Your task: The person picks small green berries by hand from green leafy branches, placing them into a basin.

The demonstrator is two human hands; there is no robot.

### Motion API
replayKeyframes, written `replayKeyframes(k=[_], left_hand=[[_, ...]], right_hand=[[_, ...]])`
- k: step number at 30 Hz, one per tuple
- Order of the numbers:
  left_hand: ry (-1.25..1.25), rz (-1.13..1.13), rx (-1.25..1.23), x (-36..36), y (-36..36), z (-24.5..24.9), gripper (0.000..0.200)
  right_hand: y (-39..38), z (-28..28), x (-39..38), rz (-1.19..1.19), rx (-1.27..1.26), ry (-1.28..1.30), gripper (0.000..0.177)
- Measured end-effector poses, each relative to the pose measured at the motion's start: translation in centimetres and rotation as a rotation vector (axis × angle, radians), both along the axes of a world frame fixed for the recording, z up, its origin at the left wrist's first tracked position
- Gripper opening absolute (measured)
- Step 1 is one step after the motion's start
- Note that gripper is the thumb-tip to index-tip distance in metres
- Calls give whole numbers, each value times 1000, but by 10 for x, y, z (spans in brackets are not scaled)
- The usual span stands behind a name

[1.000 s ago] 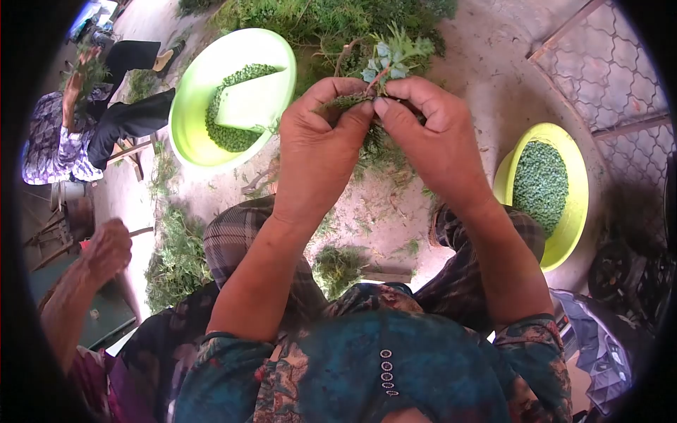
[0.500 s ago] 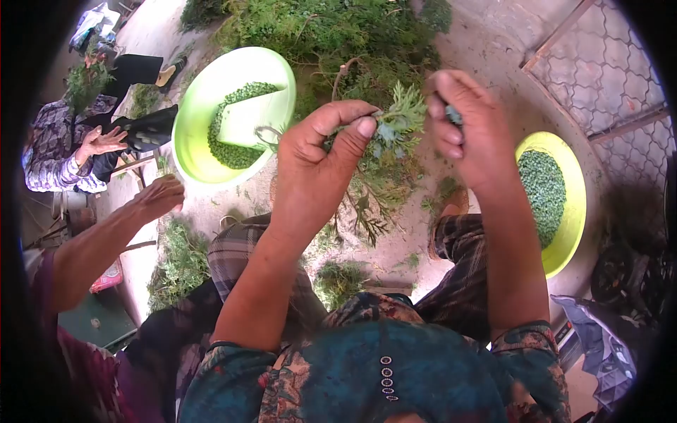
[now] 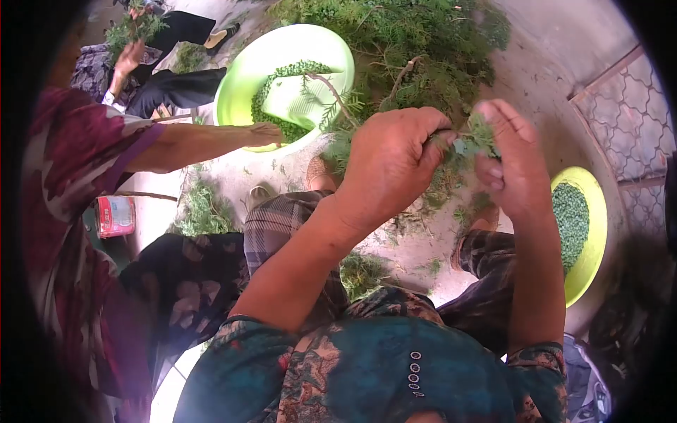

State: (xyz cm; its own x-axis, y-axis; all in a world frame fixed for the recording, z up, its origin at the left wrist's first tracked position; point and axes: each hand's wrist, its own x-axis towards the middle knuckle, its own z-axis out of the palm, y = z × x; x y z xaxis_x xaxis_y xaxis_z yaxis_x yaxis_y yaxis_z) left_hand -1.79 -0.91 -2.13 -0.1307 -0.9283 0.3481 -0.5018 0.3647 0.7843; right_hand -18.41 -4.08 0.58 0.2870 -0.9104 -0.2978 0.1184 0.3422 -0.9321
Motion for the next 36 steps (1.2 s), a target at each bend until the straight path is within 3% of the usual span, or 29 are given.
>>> replayKeyframes(k=[2,3,4,8,11,16,18,24,27,29,33,35,36], left_hand=[[237,-23,179,-1,1,-1,11],[449,-25,320,-1,3,4,12],[457,-52,314,0,2,7,12],[593,43,426,0,-1,15,12],[660,79,456,0,0,17,13],[681,151,422,-1,1,17,12],[639,181,333,-1,1,12,11],[607,162,318,-9,5,15,12],[539,133,317,-11,4,18,10],[566,119,310,-14,3,19,10],[581,172,400,-2,3,22,10],[619,230,382,14,-1,25,11],[655,287,359,22,-3,27,11]], right_hand=[[-3,-2,-4,-108,0,-29,25],[-9,-4,-9,-112,88,-258,25],[-14,-5,-16,-118,167,-485,24],[-16,-7,-20,29,178,-670,28],[-8,-2,-11,31,187,-352,33],[0,-3,-6,15,-22,-211,22],[2,-9,1,-43,-535,168,19],[1,-24,8,-41,-667,253,18],[-2,-18,2,-18,-673,178,12],[1,-2,-3,44,-243,-19,8],[-5,-8,-17,129,-285,36,11],[-13,-4,-37,284,-2,-768,19],[-14,-3,-35,288,-1,-771,19]])
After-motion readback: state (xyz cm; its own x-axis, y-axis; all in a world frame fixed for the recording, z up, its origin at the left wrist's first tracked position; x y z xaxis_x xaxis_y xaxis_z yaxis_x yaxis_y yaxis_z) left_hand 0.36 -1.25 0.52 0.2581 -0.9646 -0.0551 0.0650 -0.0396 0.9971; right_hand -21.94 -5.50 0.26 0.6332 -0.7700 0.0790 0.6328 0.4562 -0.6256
